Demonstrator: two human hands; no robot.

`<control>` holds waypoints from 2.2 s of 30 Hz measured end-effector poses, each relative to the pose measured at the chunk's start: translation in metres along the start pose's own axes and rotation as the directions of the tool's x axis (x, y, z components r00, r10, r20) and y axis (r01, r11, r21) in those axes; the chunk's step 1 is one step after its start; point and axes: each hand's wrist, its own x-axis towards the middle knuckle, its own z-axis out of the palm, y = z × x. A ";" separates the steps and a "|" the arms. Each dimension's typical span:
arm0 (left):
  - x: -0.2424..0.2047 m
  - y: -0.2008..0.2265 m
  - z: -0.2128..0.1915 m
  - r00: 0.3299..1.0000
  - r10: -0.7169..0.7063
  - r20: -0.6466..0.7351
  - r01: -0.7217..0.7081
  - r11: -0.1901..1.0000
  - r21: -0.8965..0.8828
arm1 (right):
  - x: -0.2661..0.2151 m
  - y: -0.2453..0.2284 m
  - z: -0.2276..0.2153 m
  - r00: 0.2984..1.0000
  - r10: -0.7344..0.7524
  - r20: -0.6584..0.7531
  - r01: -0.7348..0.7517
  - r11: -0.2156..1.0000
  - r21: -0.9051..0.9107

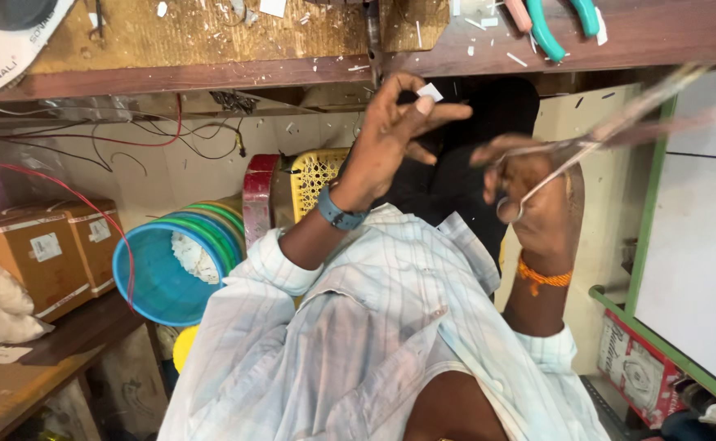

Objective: The person cuts small white rectangular pieces with scissors and inserts them into slots on a circular copper-wound component. They then use a screwdriver to press the pieces into place, repeating the process for multiple slots.

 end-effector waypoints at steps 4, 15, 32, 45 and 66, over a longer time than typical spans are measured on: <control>-0.014 -0.013 0.014 0.996 0.035 0.084 -0.024 0.991 -0.134 | 0.019 0.000 0.034 0.952 -0.184 -0.244 0.189 0.982 -0.002; -0.025 0.010 0.020 0.927 0.303 0.222 -0.376 0.749 0.546 | 0.018 -0.028 0.030 0.973 -0.069 -0.220 -0.007 0.945 -0.326; -0.006 0.016 0.007 0.973 0.212 -0.092 -0.175 0.935 0.309 | 0.003 0.013 0.027 0.864 0.456 0.215 -0.362 0.858 -0.364; -0.005 0.014 0.004 0.956 0.270 -0.111 -0.227 0.927 0.298 | -0.001 0.005 0.034 0.890 0.451 0.063 -0.376 0.806 -0.456; -0.039 0.015 -0.027 0.986 0.164 -0.030 -0.163 0.986 0.042 | 0.013 -0.110 -0.092 0.994 0.038 -0.098 -0.088 -0.207 -0.974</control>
